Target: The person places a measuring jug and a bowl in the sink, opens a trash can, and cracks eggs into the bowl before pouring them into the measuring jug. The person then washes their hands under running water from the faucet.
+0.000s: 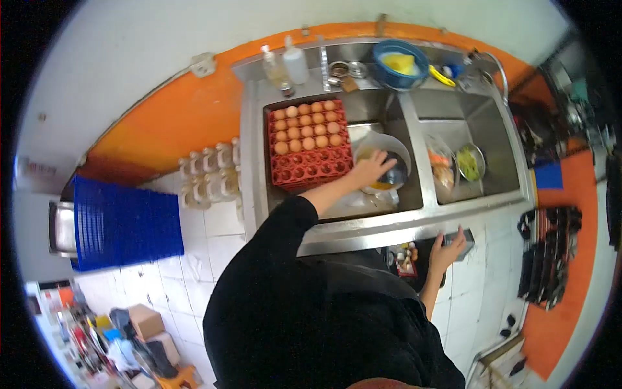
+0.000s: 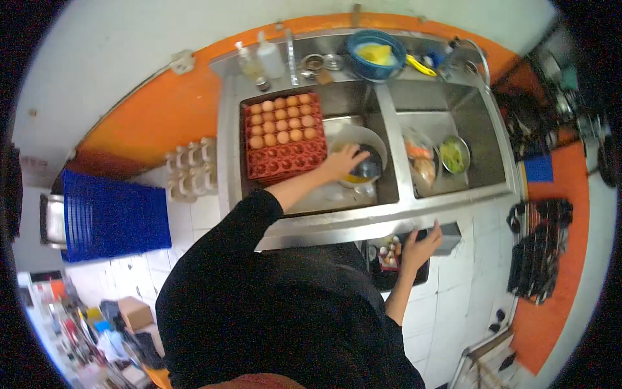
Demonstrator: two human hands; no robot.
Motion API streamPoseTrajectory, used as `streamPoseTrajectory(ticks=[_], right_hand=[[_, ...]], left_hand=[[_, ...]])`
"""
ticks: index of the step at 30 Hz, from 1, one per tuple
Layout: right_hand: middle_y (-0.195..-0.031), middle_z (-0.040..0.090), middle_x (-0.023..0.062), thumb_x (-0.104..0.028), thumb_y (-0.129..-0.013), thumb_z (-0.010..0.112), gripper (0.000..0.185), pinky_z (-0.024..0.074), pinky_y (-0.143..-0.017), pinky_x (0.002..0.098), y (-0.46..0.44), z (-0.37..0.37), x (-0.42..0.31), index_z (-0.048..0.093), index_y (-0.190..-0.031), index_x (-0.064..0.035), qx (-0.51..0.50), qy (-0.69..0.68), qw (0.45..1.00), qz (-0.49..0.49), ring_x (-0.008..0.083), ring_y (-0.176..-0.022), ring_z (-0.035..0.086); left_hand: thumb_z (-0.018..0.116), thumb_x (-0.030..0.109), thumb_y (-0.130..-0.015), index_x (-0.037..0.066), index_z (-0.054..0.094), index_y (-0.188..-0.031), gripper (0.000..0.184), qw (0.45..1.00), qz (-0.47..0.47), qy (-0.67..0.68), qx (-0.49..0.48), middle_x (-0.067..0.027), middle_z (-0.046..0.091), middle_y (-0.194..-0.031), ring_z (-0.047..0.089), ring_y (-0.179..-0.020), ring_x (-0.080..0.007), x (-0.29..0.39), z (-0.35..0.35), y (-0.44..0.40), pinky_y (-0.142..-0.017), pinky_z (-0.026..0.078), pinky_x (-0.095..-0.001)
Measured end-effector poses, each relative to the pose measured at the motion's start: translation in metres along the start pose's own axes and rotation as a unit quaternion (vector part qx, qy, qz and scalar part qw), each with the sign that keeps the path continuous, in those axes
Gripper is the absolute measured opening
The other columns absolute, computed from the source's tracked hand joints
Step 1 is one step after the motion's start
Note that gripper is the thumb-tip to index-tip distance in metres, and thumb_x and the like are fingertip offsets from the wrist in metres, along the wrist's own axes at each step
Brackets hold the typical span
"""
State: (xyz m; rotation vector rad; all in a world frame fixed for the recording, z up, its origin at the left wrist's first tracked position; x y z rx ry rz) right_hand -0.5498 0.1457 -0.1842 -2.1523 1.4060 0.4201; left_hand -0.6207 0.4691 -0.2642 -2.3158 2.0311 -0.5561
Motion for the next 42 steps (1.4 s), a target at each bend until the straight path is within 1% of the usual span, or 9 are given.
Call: streamPoseTrajectory(ticks=[4, 9, 15, 24, 28, 31, 35, 37, 42], right_hand=[[-0.104, 0.062, 0.0131, -0.01, -0.079, 0.066, 0.032, 0.0459, -0.086, 0.0373, -0.045, 0.069, -0.147, 0.06, -0.109, -0.0023, -0.138, -0.279, 0.933, -0.179, 0.03, -0.098, 0.058], [-0.095, 0.063, 0.0166, -0.007, -0.075, 0.065, 0.027, 0.0507, -0.074, 0.0411, -0.065, 0.232, -0.267, 0.062, -0.101, -0.0034, -0.241, -0.179, 0.893, -0.334, 0.0334, -0.086, 0.063], [-0.092, 0.062, 0.0187, -0.006, -0.07, 0.062, 0.028, 0.0509, -0.075, 0.0446, -0.068, 0.323, -0.268, 0.06, -0.098, -0.0048, -0.269, -0.075, 0.897, -0.343, 0.0382, -0.084, 0.06], [-0.09, 0.061, 0.0116, -0.009, -0.058, 0.077, 0.039, 0.0496, -0.076, 0.0393, -0.084, 0.323, -0.259, 0.056, -0.091, -0.0052, -0.366, -0.156, 0.862, -0.314, 0.0314, -0.087, 0.06], [-0.094, 0.061, 0.0079, -0.01, -0.069, 0.072, 0.035, 0.053, -0.068, 0.0325, -0.092, 0.297, -0.262, 0.055, -0.1, -0.0068, -0.38, -0.339, 0.833, -0.215, 0.0264, -0.084, 0.063], [-0.097, 0.06, 0.007, -0.009, -0.08, 0.063, 0.027, 0.0536, -0.065, 0.0286, -0.089, 0.223, -0.266, 0.054, -0.106, -0.0071, -0.522, -0.615, 0.557, 0.197, 0.0225, -0.08, 0.064], [-0.101, 0.056, 0.0095, -0.021, -0.088, 0.053, 0.03, 0.0477, -0.057, 0.0254, -0.091, 0.182, -0.224, 0.051, -0.114, -0.0048, -0.579, -0.731, 0.309, 0.187, 0.0213, -0.082, 0.057], [-0.1, 0.056, 0.0096, -0.02, -0.089, 0.052, 0.029, 0.0443, -0.056, 0.0246, -0.09, 0.144, -0.204, 0.052, -0.114, -0.0043, -0.549, -0.726, 0.348, 0.223, 0.0203, -0.074, 0.053], [-0.081, 0.059, 0.0057, -0.038, -0.092, 0.053, 0.032, 0.0399, -0.046, 0.0301, -0.103, 0.112, -0.108, 0.054, -0.106, -0.0099, -0.548, -0.57, 0.588, 0.17, 0.0196, -0.057, 0.052]], left_hand=[[0.063, 0.021, -0.078, 0.01, 0.039, -0.136, 0.064, 0.972, -0.153, 0.139, 0.11, -0.0188, 0.047, -0.121, 0.047, -0.115, -0.0373, 0.019, 0.013, 0.013, -0.086, 0.047, -0.0453], [0.067, 0.029, -0.077, 0.003, 0.031, -0.138, 0.076, 0.88, -0.266, 0.32, 0.228, -0.0179, 0.045, -0.129, 0.04, -0.121, -0.0353, 0.039, 0.02, 0.035, -0.104, 0.028, -0.0442], [0.07, 0.019, -0.077, 0.003, 0.031, -0.139, 0.075, 0.834, -0.208, 0.445, 0.252, -0.011, 0.046, -0.121, 0.043, -0.11, -0.0232, 0.034, 0.062, 0.05, -0.1, 0.033, -0.0336], [0.065, 0.026, -0.08, 0.007, 0.027, -0.141, 0.075, 0.82, -0.23, 0.45, 0.268, -0.0178, 0.043, -0.129, 0.039, -0.122, -0.0338, 0.034, 0.029, 0.021, -0.105, 0.027, -0.0409], [0.06, 0.028, -0.083, 0.006, 0.032, -0.138, 0.066, 0.912, -0.208, 0.236, 0.261, -0.0149, 0.046, -0.127, 0.039, -0.121, -0.0309, 0.04, 0.024, 0.021, -0.106, 0.025, -0.04], [0.064, 0.024, -0.081, 0.004, 0.036, -0.135, 0.064, 0.953, -0.219, 0.142, 0.153, -0.0152, 0.046, -0.125, 0.038, -0.117, -0.032, 0.033, 0.035, 0.02, -0.106, 0.023, -0.0406], [0.066, 0.028, -0.076, 0.002, 0.042, -0.122, 0.058, 0.675, -0.337, 0.596, 0.275, -0.0174, 0.048, -0.121, 0.04, -0.118, -0.0344, 0.011, 0.081, 0.015, -0.099, 0.032, -0.0464], [0.068, 0.024, -0.072, 0.0, 0.037, -0.125, 0.065, 0.866, -0.334, 0.303, 0.217, -0.0239, 0.042, -0.126, 0.039, -0.12, -0.0416, -0.008, 0.081, 0.022, -0.102, 0.032, -0.0478], [0.063, 0.0, -0.066, -0.002, 0.033, -0.127, 0.069, 0.846, -0.337, 0.322, 0.259, -0.026, 0.039, -0.118, 0.04, -0.114, -0.0442, 0.014, 0.006, 0.018, -0.1, 0.033, -0.0471]])
Point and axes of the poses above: each hand's wrist, its own y-axis away from the middle knuckle, its own z-axis out of the palm, x = y × z, the point moved 1 cm from there along -y, towards the middle knuckle
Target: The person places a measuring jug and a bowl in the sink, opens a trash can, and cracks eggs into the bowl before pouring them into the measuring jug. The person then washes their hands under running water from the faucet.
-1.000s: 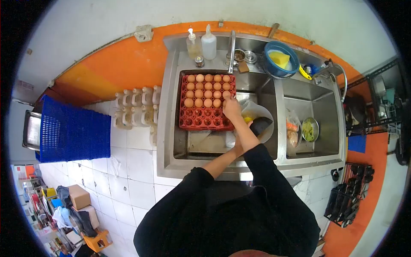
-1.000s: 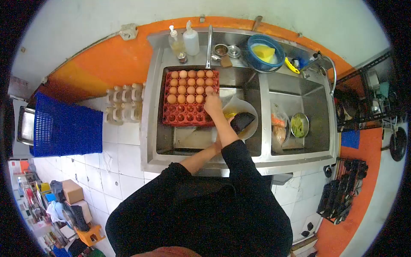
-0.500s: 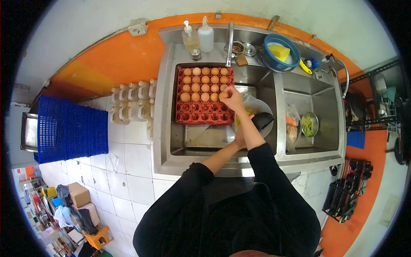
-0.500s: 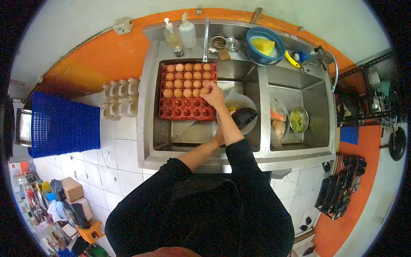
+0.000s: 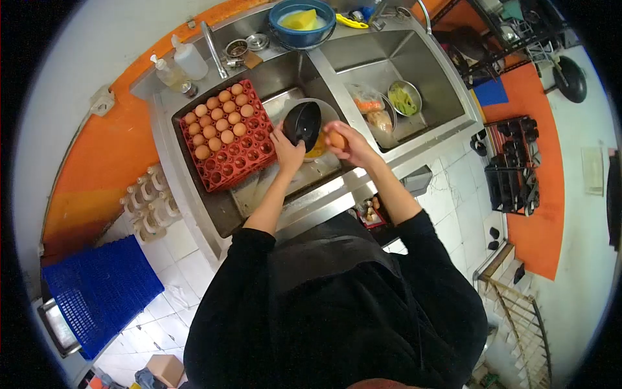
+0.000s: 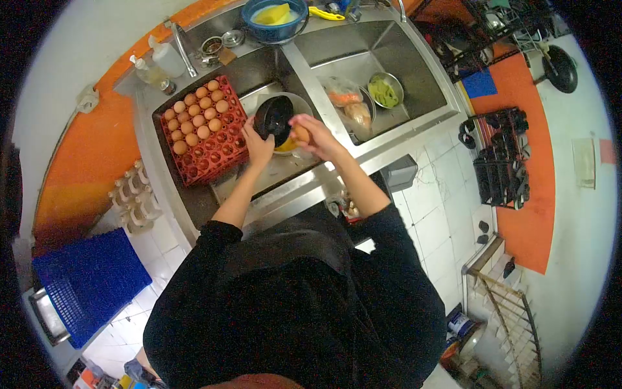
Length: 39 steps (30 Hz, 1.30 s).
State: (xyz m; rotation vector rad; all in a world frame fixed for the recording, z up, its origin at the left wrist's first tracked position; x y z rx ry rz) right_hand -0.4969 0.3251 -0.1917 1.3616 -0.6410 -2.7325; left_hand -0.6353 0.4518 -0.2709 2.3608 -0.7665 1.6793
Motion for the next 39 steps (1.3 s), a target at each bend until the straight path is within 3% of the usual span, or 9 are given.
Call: streamPoseTrajectory(ticks=[1, 3, 6, 17, 21, 26, 28, 34, 39], right_hand=[[-0.082, 0.06, 0.0072, -0.039, -0.091, 0.053, 0.032, 0.0421, -0.047, 0.0333, 0.01, -0.012, 0.007, 0.054, -0.105, -0.0104, 0.054, 0.224, 0.973, -0.024, 0.0223, -0.059, 0.055], [-0.084, 0.061, 0.0102, -0.04, -0.09, 0.053, 0.031, 0.0464, -0.049, 0.0395, 0.032, -0.027, 0.025, 0.055, -0.103, -0.0115, 0.151, 0.623, 0.765, -0.066, 0.0277, -0.063, 0.061], [-0.087, 0.062, 0.0146, -0.039, -0.088, 0.054, 0.029, 0.0511, -0.058, 0.0451, 0.052, -0.035, 0.052, 0.056, -0.1, -0.0125, 0.171, 0.813, 0.556, -0.032, 0.0333, -0.072, 0.065], [-0.088, 0.063, 0.0135, -0.037, -0.087, 0.053, 0.026, 0.0515, -0.06, 0.0464, 0.047, -0.046, 0.059, 0.056, -0.097, -0.0133, 0.208, 0.821, 0.531, -0.029, 0.0333, -0.07, 0.065], [-0.09, 0.064, 0.0128, -0.039, -0.086, 0.054, 0.028, 0.0513, -0.061, 0.0464, 0.051, -0.043, 0.053, 0.056, -0.095, -0.0129, 0.229, 0.788, 0.571, -0.034, 0.0345, -0.073, 0.064], [-0.082, 0.058, 0.0049, -0.023, -0.079, 0.072, 0.03, 0.0456, -0.069, 0.0298, 0.048, -0.007, 0.009, 0.055, -0.099, -0.0078, 0.21, 0.33, 0.91, -0.137, 0.0155, -0.074, 0.055], [-0.084, 0.059, 0.0059, -0.023, -0.079, 0.073, 0.031, 0.046, -0.07, 0.03, 0.037, -0.004, 0.017, 0.055, -0.099, -0.0077, 0.198, 0.398, 0.869, -0.215, 0.0165, -0.074, 0.055], [-0.086, 0.064, 0.0203, -0.026, -0.083, 0.067, 0.031, 0.0491, -0.071, 0.0399, 0.04, 0.019, 0.008, 0.053, -0.1, -0.0041, 0.237, 0.502, 0.8, -0.228, 0.0378, -0.084, 0.064], [-0.084, 0.063, 0.0241, -0.032, -0.085, 0.065, 0.035, 0.0491, -0.07, 0.0461, 0.042, 0.026, 0.012, 0.051, -0.102, -0.0045, 0.259, 0.545, 0.766, -0.222, 0.0429, -0.083, 0.063]], left_hand=[[0.062, -0.001, -0.066, -0.001, 0.033, -0.127, 0.067, 1.0, 0.017, -0.004, 0.007, -0.0242, 0.039, -0.118, 0.04, -0.115, -0.0415, -0.003, 0.0, -0.002, -0.101, 0.033, -0.0456], [0.062, -0.001, -0.065, -0.002, 0.033, -0.127, 0.068, 1.0, 0.015, 0.002, 0.007, -0.0253, 0.038, -0.117, 0.041, -0.113, -0.0427, -0.001, -0.002, -0.002, -0.099, 0.034, -0.0462], [0.063, 0.0, -0.065, -0.002, 0.033, -0.126, 0.068, 1.0, 0.009, 0.003, 0.003, -0.0258, 0.038, -0.117, 0.041, -0.112, -0.0432, 0.0, -0.005, -0.003, -0.099, 0.035, -0.0462], [0.063, 0.0, -0.065, -0.002, 0.034, -0.126, 0.067, 0.998, -0.036, 0.04, 0.043, -0.0238, 0.04, -0.118, 0.042, -0.113, -0.0392, 0.007, -0.024, -0.008, -0.101, 0.033, -0.0436], [0.062, 0.002, -0.065, -0.003, 0.036, -0.125, 0.066, 0.997, -0.034, 0.047, 0.041, -0.0241, 0.042, -0.118, 0.042, -0.114, -0.0386, -0.007, -0.03, -0.002, -0.102, 0.031, -0.0427], [0.06, 0.002, -0.065, -0.001, 0.03, -0.128, 0.07, 0.954, -0.197, 0.204, -0.102, -0.0241, 0.042, -0.121, 0.053, -0.103, -0.0358, -0.003, -0.012, 0.014, -0.077, 0.052, -0.0434], [0.059, 0.002, -0.066, 0.005, 0.023, -0.13, 0.073, 0.908, -0.27, 0.264, -0.178, -0.0226, 0.046, -0.116, 0.064, -0.08, -0.0327, 0.045, -0.011, 0.028, -0.043, 0.058, -0.038], [0.055, 0.003, -0.07, 0.01, 0.018, -0.133, 0.073, 0.874, -0.302, 0.284, -0.254, -0.0218, 0.051, -0.109, 0.064, -0.074, -0.0324, 0.077, 0.001, 0.047, -0.052, 0.058, -0.0425], [0.053, 0.004, -0.072, 0.011, 0.019, -0.133, 0.071, 0.863, -0.299, 0.298, -0.276, -0.0194, 0.053, -0.104, 0.064, -0.07, -0.0304, 0.081, -0.004, 0.048, -0.052, 0.057, -0.04]])
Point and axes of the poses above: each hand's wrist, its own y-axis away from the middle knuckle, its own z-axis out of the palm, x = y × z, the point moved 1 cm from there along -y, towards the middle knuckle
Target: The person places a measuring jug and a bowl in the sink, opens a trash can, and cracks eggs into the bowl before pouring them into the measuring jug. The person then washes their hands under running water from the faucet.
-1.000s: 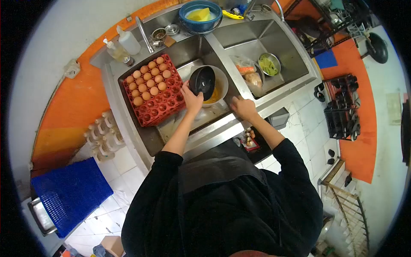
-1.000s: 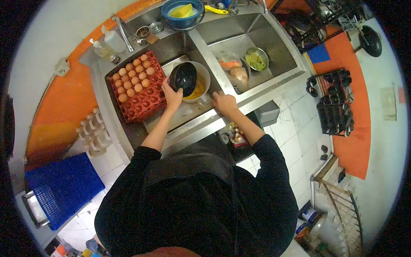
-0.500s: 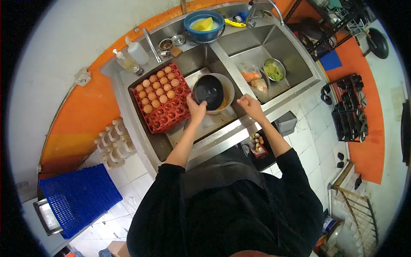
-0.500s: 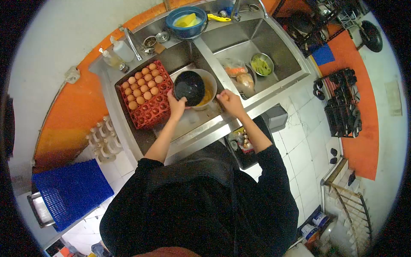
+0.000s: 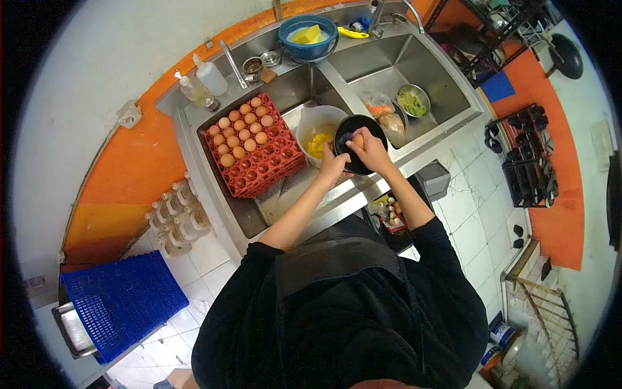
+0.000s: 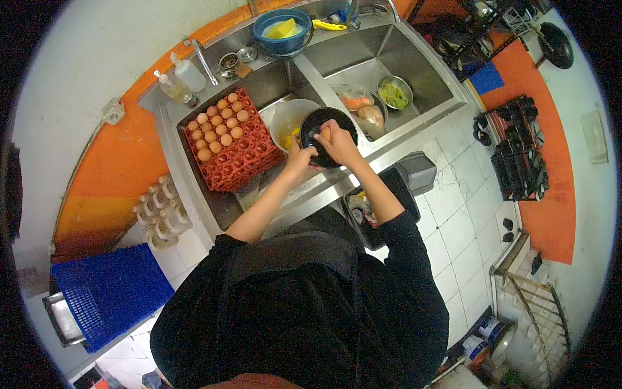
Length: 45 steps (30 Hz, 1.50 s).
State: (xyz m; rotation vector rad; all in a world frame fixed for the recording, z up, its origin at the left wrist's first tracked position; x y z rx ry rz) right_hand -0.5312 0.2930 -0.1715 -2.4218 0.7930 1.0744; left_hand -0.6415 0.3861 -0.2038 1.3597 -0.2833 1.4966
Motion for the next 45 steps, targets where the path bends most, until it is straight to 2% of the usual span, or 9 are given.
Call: streamPoseTrajectory(ticks=[16, 23, 28, 33, 36, 39, 42, 43, 45], right_hand=[[-0.063, 0.062, 0.014, -0.055, -0.083, 0.055, 0.046, 0.0487, -0.056, 0.0447, 0.001, -0.042, -0.065, 0.053, -0.1, -0.0123, 0.038, 0.367, 0.924, -0.099, 0.0369, -0.061, 0.062], [-0.089, 0.064, 0.0196, -0.035, -0.079, 0.07, 0.037, 0.0496, -0.072, 0.0378, 0.014, -0.032, -0.021, 0.059, -0.097, -0.0041, -0.007, 0.052, 0.999, -0.009, 0.0324, -0.083, 0.064], [-0.092, 0.064, 0.0147, -0.026, -0.076, 0.074, 0.037, 0.0485, -0.076, 0.0351, 0.07, -0.056, 0.002, 0.06, -0.101, -0.003, 0.165, -0.039, 0.984, 0.062, 0.0263, -0.084, 0.062], [-0.1, 0.062, 0.0206, -0.025, -0.077, 0.071, 0.037, 0.0453, -0.086, 0.0396, 0.174, -0.079, 0.065, 0.059, -0.1, 0.0021, 0.195, 0.111, 0.953, 0.205, 0.0352, -0.096, 0.059], [-0.127, 0.048, 0.0214, -0.023, -0.075, 0.072, 0.046, 0.0398, -0.096, 0.0455, 0.206, -0.08, 0.056, 0.055, -0.111, 0.0007, 0.025, 0.352, 0.873, 0.338, 0.0406, -0.115, 0.047], [-0.13, 0.042, 0.0264, -0.022, -0.072, 0.075, 0.069, 0.0346, -0.102, 0.0466, 0.181, -0.067, 0.066, 0.043, -0.13, -0.0016, 0.155, 0.287, 0.917, 0.231, 0.0437, -0.117, 0.043], [-0.119, 0.052, 0.0215, -0.012, -0.076, 0.069, 0.049, 0.0349, -0.101, 0.0448, 0.085, -0.039, 0.002, 0.052, -0.12, -0.001, 0.138, 0.158, 0.978, 0.014, 0.0381, -0.116, 0.046], [-0.114, 0.056, 0.0191, -0.012, -0.076, 0.069, 0.044, 0.0388, -0.097, 0.0435, 0.048, -0.019, -0.032, 0.055, -0.116, -0.002, 0.113, 0.067, 0.991, -0.016, 0.0369, -0.111, 0.051], [-0.109, 0.061, 0.0137, -0.011, -0.078, 0.069, 0.038, 0.0432, -0.091, 0.0385, -0.015, 0.033, -0.075, 0.059, -0.114, -0.0032, -0.013, 0.004, 0.997, -0.078, 0.0297, -0.105, 0.057]], left_hand=[[0.054, 0.003, -0.067, 0.014, 0.025, -0.126, 0.067, 0.998, -0.043, 0.045, -0.015, -0.0154, 0.044, -0.118, 0.062, -0.083, -0.0295, 0.001, -0.006, 0.014, -0.05, 0.057, -0.0407], [0.052, 0.001, -0.067, 0.012, 0.024, -0.128, 0.068, 0.998, -0.035, 0.041, -0.017, -0.0174, 0.048, -0.115, 0.063, -0.082, -0.0316, 0.001, -0.016, 0.011, -0.05, 0.057, -0.0414], [0.05, -0.002, -0.069, 0.011, 0.02, -0.134, 0.072, 0.998, 0.027, -0.035, 0.054, -0.0195, 0.048, -0.117, 0.063, -0.081, -0.033, 0.005, -0.045, -0.015, -0.048, 0.058, -0.0425], [0.059, -0.003, -0.065, 0.003, 0.039, -0.128, 0.067, 0.86, 0.313, -0.376, 0.145, -0.0265, 0.044, -0.122, 0.041, -0.117, -0.042, 0.012, -0.071, -0.049, -0.103, 0.034, -0.0439], [0.06, -0.003, -0.064, 0.006, 0.04, -0.126, 0.066, 0.795, 0.328, -0.497, 0.117, -0.0229, 0.044, -0.115, 0.043, -0.111, -0.0423, 0.022, -0.069, -0.056, -0.097, 0.039, -0.048], [0.06, 0.002, -0.069, 0.013, 0.039, -0.133, 0.069, 0.678, 0.329, -0.656, 0.03, -0.0182, 0.043, -0.12, 0.044, -0.115, -0.0375, 0.015, -0.066, -0.071, -0.079, 0.053, -0.0401], [0.058, 0.004, -0.074, 0.014, 0.038, -0.137, 0.067, 0.619, 0.396, -0.677, 0.035, -0.0176, 0.043, -0.123, 0.042, -0.118, -0.037, -0.015, -0.07, -0.088, -0.078, 0.055, -0.0374], [0.054, 0.008, -0.079, 0.012, 0.038, -0.138, 0.062, 0.652, 0.329, -0.683, 0.019, -0.0191, 0.044, -0.123, 0.041, -0.119, -0.0375, -0.003, -0.065, -0.076, -0.091, 0.049, -0.0392], [0.053, 0.005, -0.078, 0.012, 0.037, -0.138, 0.062, 0.86, 0.442, -0.251, -0.045, -0.0192, 0.043, -0.121, 0.043, -0.113, -0.0375, -0.046, -0.069, -0.098, -0.097, 0.04, -0.043]])
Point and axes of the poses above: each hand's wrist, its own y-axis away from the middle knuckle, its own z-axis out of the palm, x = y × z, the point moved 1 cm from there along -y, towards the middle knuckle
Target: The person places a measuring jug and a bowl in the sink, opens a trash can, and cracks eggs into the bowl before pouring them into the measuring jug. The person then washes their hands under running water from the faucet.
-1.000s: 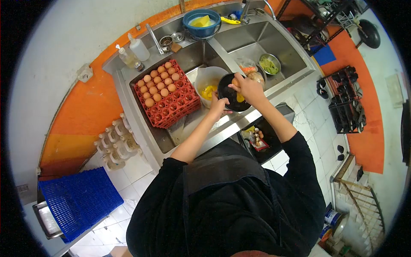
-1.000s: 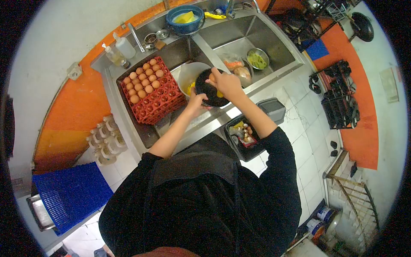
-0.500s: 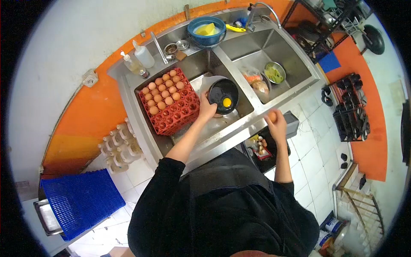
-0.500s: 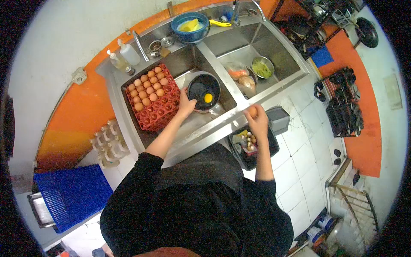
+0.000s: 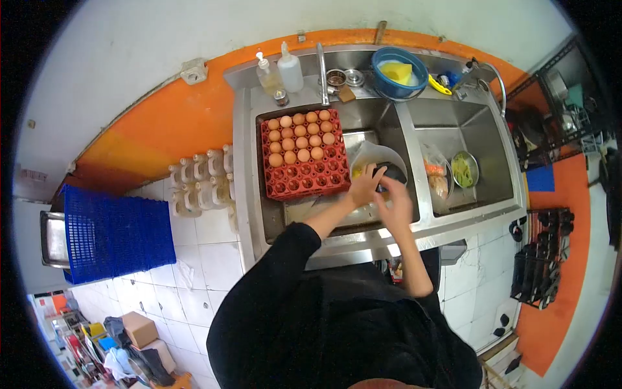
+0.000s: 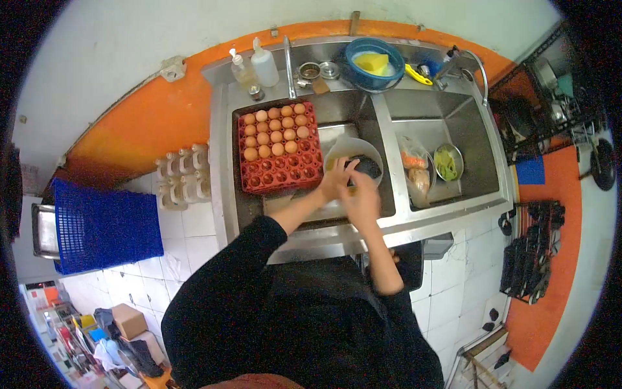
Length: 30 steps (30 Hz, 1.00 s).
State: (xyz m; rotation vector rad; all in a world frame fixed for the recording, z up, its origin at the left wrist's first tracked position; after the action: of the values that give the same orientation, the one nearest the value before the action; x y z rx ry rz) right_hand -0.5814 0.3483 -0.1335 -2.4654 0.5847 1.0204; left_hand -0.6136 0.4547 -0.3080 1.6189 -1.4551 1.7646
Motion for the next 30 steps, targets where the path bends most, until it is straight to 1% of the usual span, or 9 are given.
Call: streamPoseTrajectory(ticks=[3, 8, 15, 20, 23, 25, 26, 29, 30], right_hand=[[-0.111, 0.06, 0.0183, -0.012, -0.076, 0.069, 0.041, 0.0491, -0.087, 0.0412, -0.087, 0.123, 0.0, 0.058, -0.115, -0.007, -0.117, -0.064, 0.99, -0.05, 0.0336, -0.104, 0.057], [-0.112, 0.051, 0.0192, -0.005, -0.068, 0.069, 0.048, 0.0494, -0.083, 0.0438, -0.119, 0.223, 0.025, 0.057, -0.115, -0.0076, -0.129, 0.109, 0.985, -0.021, 0.0388, -0.1, 0.055], [-0.104, 0.054, 0.0158, -0.003, -0.062, 0.072, 0.048, 0.0494, -0.08, 0.0445, -0.125, 0.222, 0.03, 0.057, -0.107, -0.0067, -0.127, 0.061, 0.987, -0.077, 0.0374, -0.097, 0.056], [-0.092, 0.063, 0.0084, -0.012, -0.064, 0.078, 0.049, 0.0506, -0.078, 0.0314, -0.115, 0.214, 0.057, 0.055, -0.107, -0.0064, -0.043, -0.24, 0.969, -0.031, 0.0298, -0.083, 0.062], [-0.1, 0.059, 0.009, -0.011, -0.079, 0.059, 0.031, 0.0509, -0.074, 0.0306, -0.092, 0.117, 0.024, 0.054, -0.109, -0.0062, -0.134, -0.651, 0.698, 0.269, 0.0239, -0.09, 0.061], [-0.102, 0.057, 0.0113, -0.013, -0.08, 0.051, 0.032, 0.0502, -0.072, 0.0298, -0.069, 0.069, 0.032, 0.052, -0.111, -0.005, -0.173, -0.806, 0.521, 0.22, 0.0226, -0.085, 0.059], [-0.101, 0.058, 0.0122, -0.015, -0.079, 0.05, 0.035, 0.0487, -0.069, 0.0292, -0.06, 0.052, 0.035, 0.051, -0.112, -0.0044, -0.187, -0.799, 0.543, 0.178, 0.0205, -0.076, 0.056], [-0.098, 0.056, 0.0128, -0.011, -0.076, 0.048, 0.036, 0.0444, -0.057, 0.0249, -0.022, 0.007, 0.062, 0.051, -0.112, -0.0042, -0.235, -0.677, 0.662, 0.221, 0.0181, -0.071, 0.052], [-0.087, 0.058, 0.0097, -0.015, -0.08, 0.052, 0.029, 0.0367, -0.047, 0.0208, -0.013, -0.003, 0.069, 0.051, -0.108, -0.005, -0.222, -0.638, 0.69, 0.259, 0.0153, -0.062, 0.05]], left_hand=[[0.069, 0.01, -0.067, 0.01, 0.034, -0.137, 0.079, 0.928, -0.132, -0.336, 0.096, -0.0211, 0.041, -0.119, 0.041, -0.112, -0.0382, 0.028, -0.004, 0.002, -0.1, 0.03, -0.0456], [0.073, 0.012, -0.063, 0.009, 0.034, -0.135, 0.082, 0.904, -0.255, -0.29, 0.181, -0.0211, 0.041, -0.118, 0.041, -0.113, -0.039, 0.049, -0.003, 0.001, -0.1, 0.03, -0.0464], [0.069, 0.009, -0.065, 0.008, 0.034, -0.133, 0.076, 0.879, -0.314, -0.308, 0.182, -0.0212, 0.042, -0.117, 0.041, -0.112, -0.0401, 0.052, 0.004, 0.005, -0.099, 0.032, -0.0475], [0.066, 0.008, -0.066, 0.005, 0.036, -0.13, 0.071, 0.909, -0.219, -0.329, 0.135, -0.0219, 0.042, -0.115, 0.042, -0.109, -0.0409, 0.032, 0.0, 0.013, -0.098, 0.032, -0.0476], [0.064, 0.007, -0.067, 0.004, 0.037, -0.128, 0.067, 0.926, -0.13, -0.345, 0.083, -0.0222, 0.042, -0.113, 0.042, -0.107, -0.0414, 0.016, -0.005, 0.011, -0.097, 0.033, -0.0477], [0.062, 0.006, -0.067, 0.003, 0.037, -0.127, 0.065, 0.934, -0.13, -0.317, 0.098, -0.0225, 0.042, -0.112, 0.042, -0.106, -0.0417, 0.01, -0.009, 0.008, -0.097, 0.033, -0.0477], [0.062, 0.006, -0.067, 0.003, 0.038, -0.127, 0.064, 0.937, -0.144, -0.294, 0.119, -0.0226, 0.042, -0.112, 0.043, -0.105, -0.0418, 0.013, -0.012, 0.006, -0.096, 0.033, -0.0477], [0.06, -0.001, -0.064, 0.002, 0.034, -0.127, 0.068, 0.935, -0.225, -0.177, 0.211, -0.0244, 0.041, -0.114, 0.043, -0.108, -0.0446, 0.024, -0.009, 0.0, -0.097, 0.035, -0.0482], [0.058, -0.002, -0.064, 0.001, 0.034, -0.126, 0.067, 0.934, -0.228, -0.177, 0.209, -0.025, 0.04, -0.114, 0.042, -0.108, -0.0451, 0.025, -0.008, 0.002, -0.097, 0.035, -0.0479]])
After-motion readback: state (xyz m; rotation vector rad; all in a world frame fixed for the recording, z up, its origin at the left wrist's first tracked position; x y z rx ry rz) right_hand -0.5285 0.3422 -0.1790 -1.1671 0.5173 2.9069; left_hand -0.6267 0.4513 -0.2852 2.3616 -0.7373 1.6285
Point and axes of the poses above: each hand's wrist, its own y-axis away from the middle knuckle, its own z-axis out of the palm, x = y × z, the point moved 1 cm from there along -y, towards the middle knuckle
